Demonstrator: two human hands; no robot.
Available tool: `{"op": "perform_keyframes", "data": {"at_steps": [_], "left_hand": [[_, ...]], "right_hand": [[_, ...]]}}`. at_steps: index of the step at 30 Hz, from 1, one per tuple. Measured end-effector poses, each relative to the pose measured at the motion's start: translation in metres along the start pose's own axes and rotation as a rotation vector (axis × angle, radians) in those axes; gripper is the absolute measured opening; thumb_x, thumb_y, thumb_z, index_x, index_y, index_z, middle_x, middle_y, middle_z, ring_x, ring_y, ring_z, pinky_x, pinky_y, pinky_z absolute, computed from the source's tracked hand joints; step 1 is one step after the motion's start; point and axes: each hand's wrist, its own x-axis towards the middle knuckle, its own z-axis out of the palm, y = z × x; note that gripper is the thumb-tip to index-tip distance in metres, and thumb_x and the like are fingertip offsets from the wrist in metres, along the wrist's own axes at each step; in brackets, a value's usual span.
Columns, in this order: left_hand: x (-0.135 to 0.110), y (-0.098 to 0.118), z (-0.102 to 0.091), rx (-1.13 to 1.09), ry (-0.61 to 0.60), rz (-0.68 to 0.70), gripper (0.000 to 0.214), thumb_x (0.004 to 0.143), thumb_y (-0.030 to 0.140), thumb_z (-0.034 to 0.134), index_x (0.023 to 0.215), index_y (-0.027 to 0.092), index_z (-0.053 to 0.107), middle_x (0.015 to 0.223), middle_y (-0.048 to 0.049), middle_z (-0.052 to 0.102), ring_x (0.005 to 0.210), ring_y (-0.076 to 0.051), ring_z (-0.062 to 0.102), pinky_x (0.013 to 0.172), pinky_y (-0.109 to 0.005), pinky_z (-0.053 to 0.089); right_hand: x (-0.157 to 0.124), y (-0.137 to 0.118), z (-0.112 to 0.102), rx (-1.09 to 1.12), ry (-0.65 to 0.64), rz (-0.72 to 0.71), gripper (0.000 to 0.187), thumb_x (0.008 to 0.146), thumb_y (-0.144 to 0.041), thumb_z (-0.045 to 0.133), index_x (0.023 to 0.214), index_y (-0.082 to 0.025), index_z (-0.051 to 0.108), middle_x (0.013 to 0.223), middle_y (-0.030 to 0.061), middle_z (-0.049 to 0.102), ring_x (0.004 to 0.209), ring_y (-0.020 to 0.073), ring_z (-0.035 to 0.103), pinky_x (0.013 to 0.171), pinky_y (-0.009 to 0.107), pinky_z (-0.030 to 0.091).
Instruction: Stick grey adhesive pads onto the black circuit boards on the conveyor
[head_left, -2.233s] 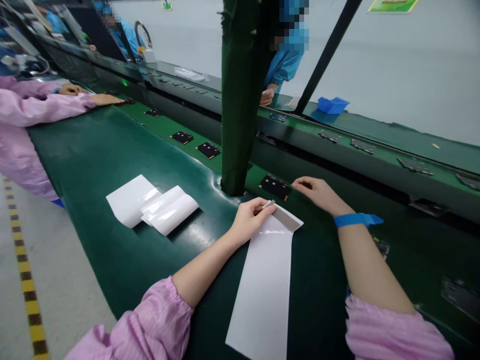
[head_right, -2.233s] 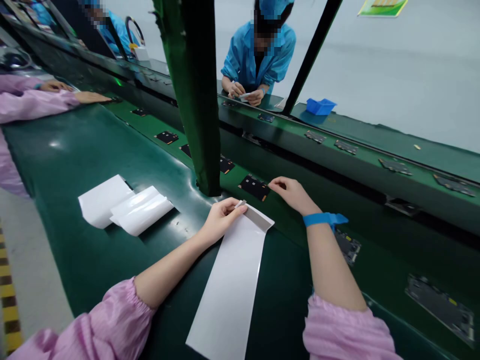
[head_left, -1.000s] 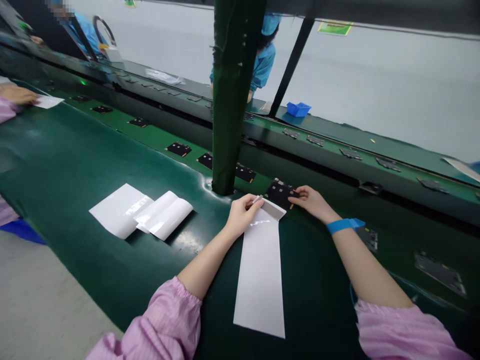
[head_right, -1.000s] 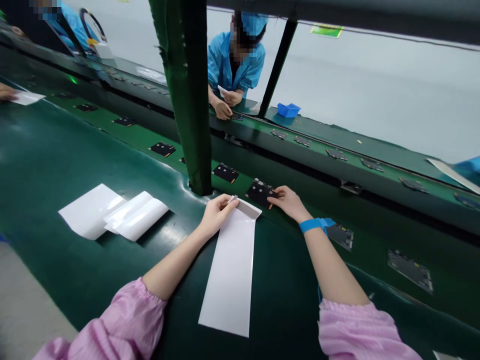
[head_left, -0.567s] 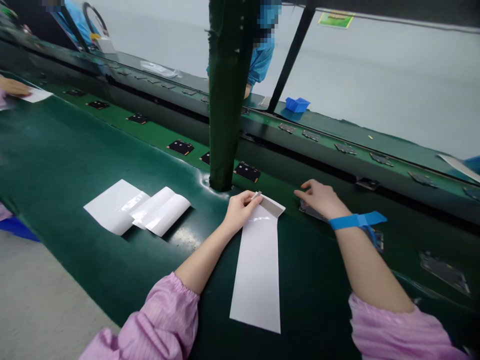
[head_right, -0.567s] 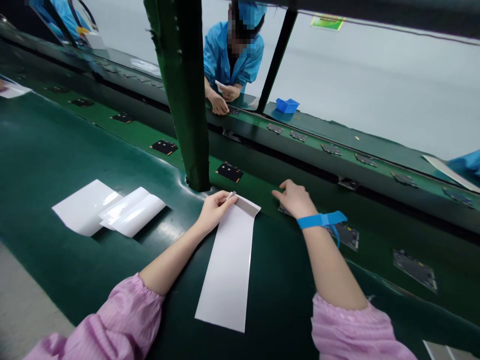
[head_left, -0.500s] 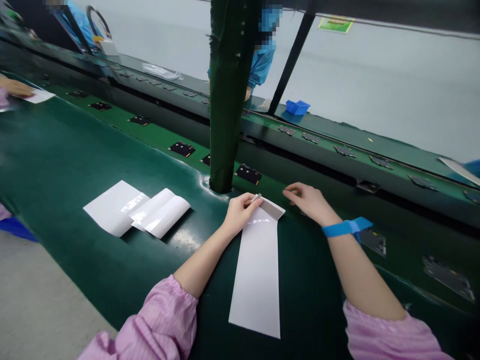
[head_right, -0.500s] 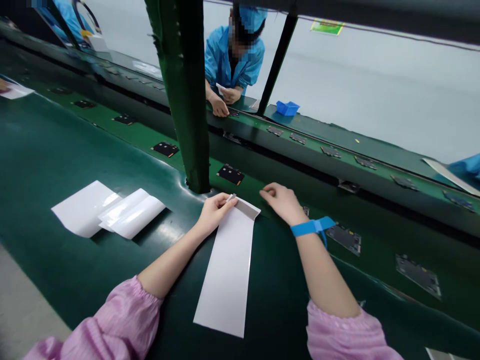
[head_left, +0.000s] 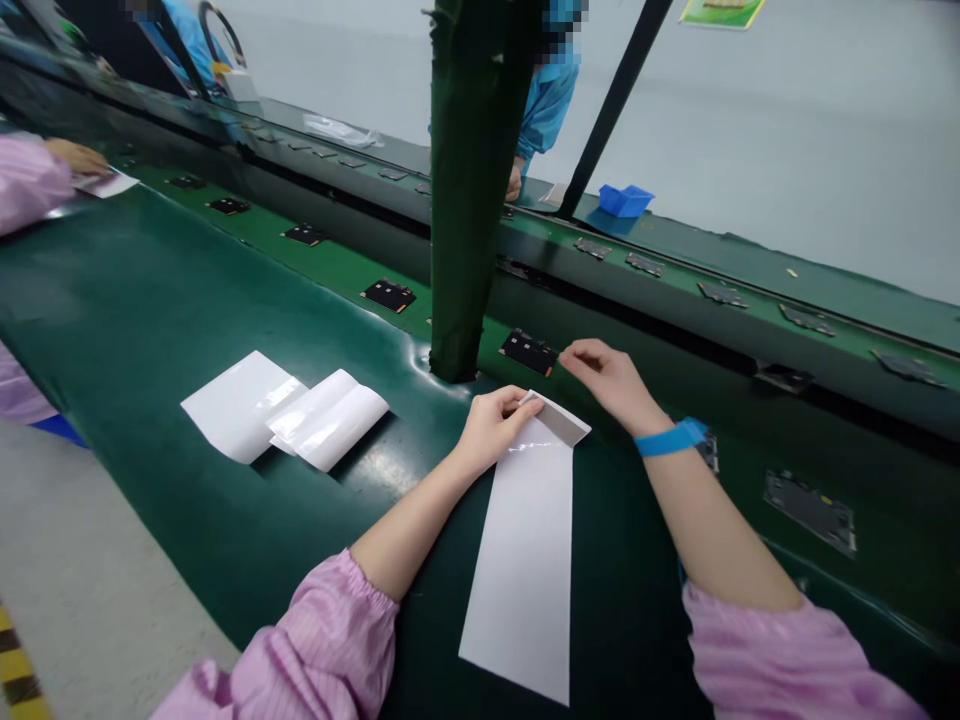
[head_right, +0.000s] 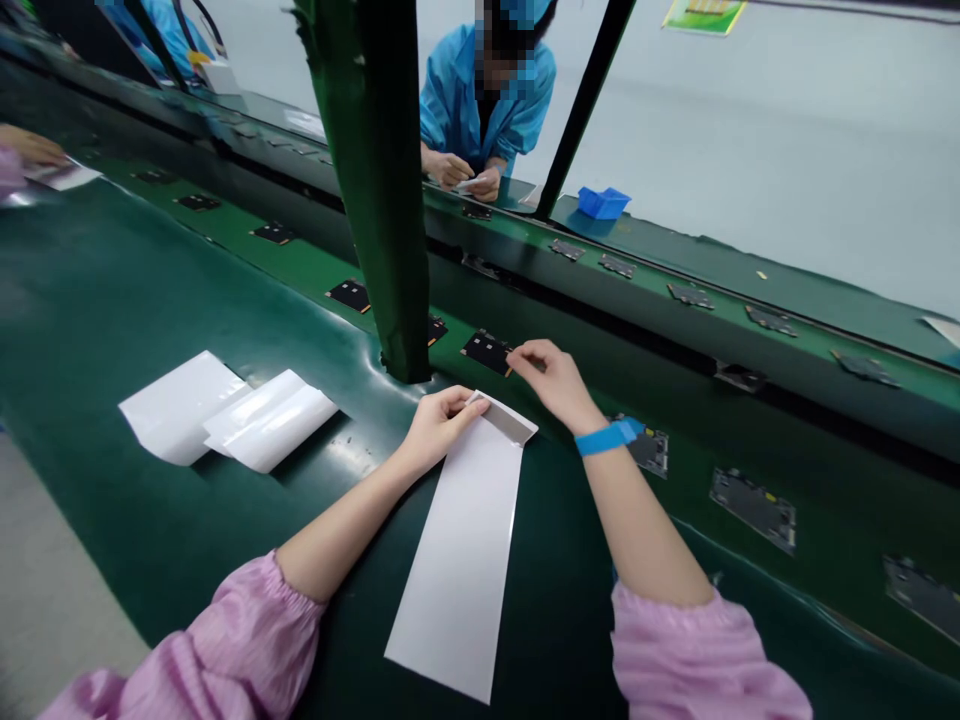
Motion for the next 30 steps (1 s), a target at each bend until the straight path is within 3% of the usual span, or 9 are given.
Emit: {"op": "perform_keyframes", "data": {"at_steps": [4, 8, 14, 20, 22, 26, 30], "left_hand": [[0.0, 0.0, 0.0, -0.002, 0.01, -0.025, 0.027, 0.079, 0.04, 0.06, 0.078, 0.013, 0.065, 0.066, -0.0024, 0.065, 0.059, -0.014, 0.055, 0.052, -0.022, 0.035], [-0.001, 0.0, 0.0, -0.015, 0.008, -0.039, 0.028, 0.079, 0.041, 0.06, 0.077, 0.013, 0.064, 0.064, -0.0018, 0.064, 0.057, -0.013, 0.053, 0.051, -0.022, 0.035], [-0.002, 0.001, 0.0, 0.0, 0.006, -0.032, 0.026, 0.08, 0.039, 0.06, 0.077, 0.013, 0.064, 0.067, -0.0024, 0.065, 0.06, -0.013, 0.055, 0.052, -0.022, 0.036], [0.0, 0.0, 0.0, 0.019, 0.004, -0.03, 0.026, 0.08, 0.039, 0.059, 0.077, 0.013, 0.064, 0.068, -0.0031, 0.066, 0.062, -0.014, 0.057, 0.054, -0.022, 0.038], [0.0, 0.0, 0.0, 0.018, -0.001, -0.023, 0.026, 0.08, 0.039, 0.059, 0.078, 0.014, 0.064, 0.068, -0.0028, 0.066, 0.061, -0.014, 0.057, 0.053, -0.022, 0.038], [0.0, 0.0, 0.0, 0.029, 0.011, -0.005, 0.025, 0.08, 0.038, 0.06, 0.077, 0.014, 0.065, 0.065, -0.002, 0.065, 0.059, -0.013, 0.056, 0.051, -0.022, 0.036], [0.0, -0.001, 0.0, 0.013, 0.016, 0.0, 0.025, 0.079, 0.038, 0.061, 0.076, 0.014, 0.065, 0.065, -0.0016, 0.066, 0.058, -0.013, 0.056, 0.05, -0.021, 0.035]], "right_hand": [[0.039, 0.035, -0.006, -0.215, -0.113, 0.001, 0.02, 0.076, -0.036, 0.056, 0.07, -0.019, 0.065, 0.083, 0.0083, 0.064, 0.085, 0.0234, 0.058, 0.08, 0.037, 0.045], [0.054, 0.058, -0.009, -0.329, -0.201, -0.009, 0.022, 0.079, -0.035, 0.056, 0.074, -0.019, 0.069, 0.089, 0.0097, 0.066, 0.093, 0.0241, 0.057, 0.084, 0.036, 0.044], [0.051, 0.08, -0.015, -0.382, -0.181, 0.01, 0.022, 0.08, -0.038, 0.059, 0.079, -0.021, 0.073, 0.098, 0.0099, 0.066, 0.098, 0.0254, 0.058, 0.084, 0.035, 0.046], [0.046, 0.092, -0.014, -0.387, -0.127, -0.011, 0.02, 0.078, -0.038, 0.061, 0.076, -0.02, 0.07, 0.093, 0.01, 0.064, 0.09, 0.0247, 0.058, 0.08, 0.036, 0.048], [0.042, 0.094, -0.015, -0.361, -0.069, 0.025, 0.022, 0.075, -0.038, 0.064, 0.086, -0.019, 0.068, 0.093, 0.0102, 0.063, 0.083, 0.0233, 0.058, 0.077, 0.037, 0.049], [0.031, 0.091, -0.022, -0.288, 0.033, 0.174, 0.045, 0.073, -0.041, 0.066, 0.11, -0.016, 0.059, 0.104, 0.0125, 0.061, 0.073, 0.0203, 0.059, 0.075, 0.039, 0.051], [0.011, 0.083, -0.028, -0.314, 0.003, 0.127, 0.031, 0.076, -0.045, 0.062, 0.091, -0.017, 0.064, 0.101, 0.0134, 0.062, 0.093, 0.026, 0.06, 0.086, 0.042, 0.048]]}}
